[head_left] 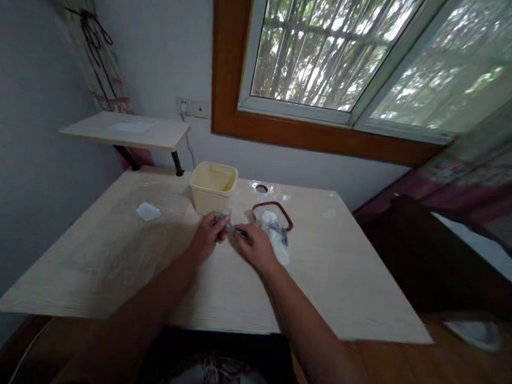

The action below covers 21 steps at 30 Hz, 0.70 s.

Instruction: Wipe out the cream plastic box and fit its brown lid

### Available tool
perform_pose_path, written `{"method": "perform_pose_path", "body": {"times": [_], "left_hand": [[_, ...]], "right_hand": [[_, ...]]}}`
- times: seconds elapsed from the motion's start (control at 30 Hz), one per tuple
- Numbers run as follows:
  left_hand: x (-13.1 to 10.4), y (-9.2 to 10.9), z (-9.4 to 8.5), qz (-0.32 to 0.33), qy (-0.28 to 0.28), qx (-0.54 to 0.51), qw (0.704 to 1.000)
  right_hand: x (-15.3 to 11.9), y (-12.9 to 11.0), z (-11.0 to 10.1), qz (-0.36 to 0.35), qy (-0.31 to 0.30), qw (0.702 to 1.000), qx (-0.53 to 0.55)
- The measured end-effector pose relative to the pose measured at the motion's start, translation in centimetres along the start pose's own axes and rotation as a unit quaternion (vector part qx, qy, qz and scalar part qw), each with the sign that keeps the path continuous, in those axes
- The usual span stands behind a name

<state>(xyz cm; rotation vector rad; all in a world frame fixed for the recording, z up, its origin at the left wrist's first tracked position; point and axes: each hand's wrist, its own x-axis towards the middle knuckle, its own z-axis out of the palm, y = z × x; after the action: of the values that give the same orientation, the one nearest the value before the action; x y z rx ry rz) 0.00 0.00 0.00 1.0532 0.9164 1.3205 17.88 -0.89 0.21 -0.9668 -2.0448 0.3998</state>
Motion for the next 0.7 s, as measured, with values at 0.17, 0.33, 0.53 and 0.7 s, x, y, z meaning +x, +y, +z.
{"method": "perform_pose_path", "body": {"times": [0.17, 0.33, 0.53, 0.7], "left_hand": [[0.3, 0.3, 0.0, 0.015, 0.051, -0.050, 0.997], [-0.4, 0.2, -0.3, 0.062, 0.048, 0.036, 0.996], [-0.2, -0.9, -0.5, 0.096, 0.017, 0.145, 0.985], [-0.1, -1.1, -0.7, 0.114, 0.011, 0.185, 0.976]], "right_hand": [[-0.3, -0.3, 0.4, 0.053, 0.053, 0.996, 0.038], [-0.1, -0.6, 0.9, 0.091, 0.107, 0.989, 0.049], [0.0, -0.8, 1.5, 0.110, 0.133, 0.984, 0.048], [-0.1, -0.9, 1.6, 0.107, 0.121, 0.986, 0.043]]}}
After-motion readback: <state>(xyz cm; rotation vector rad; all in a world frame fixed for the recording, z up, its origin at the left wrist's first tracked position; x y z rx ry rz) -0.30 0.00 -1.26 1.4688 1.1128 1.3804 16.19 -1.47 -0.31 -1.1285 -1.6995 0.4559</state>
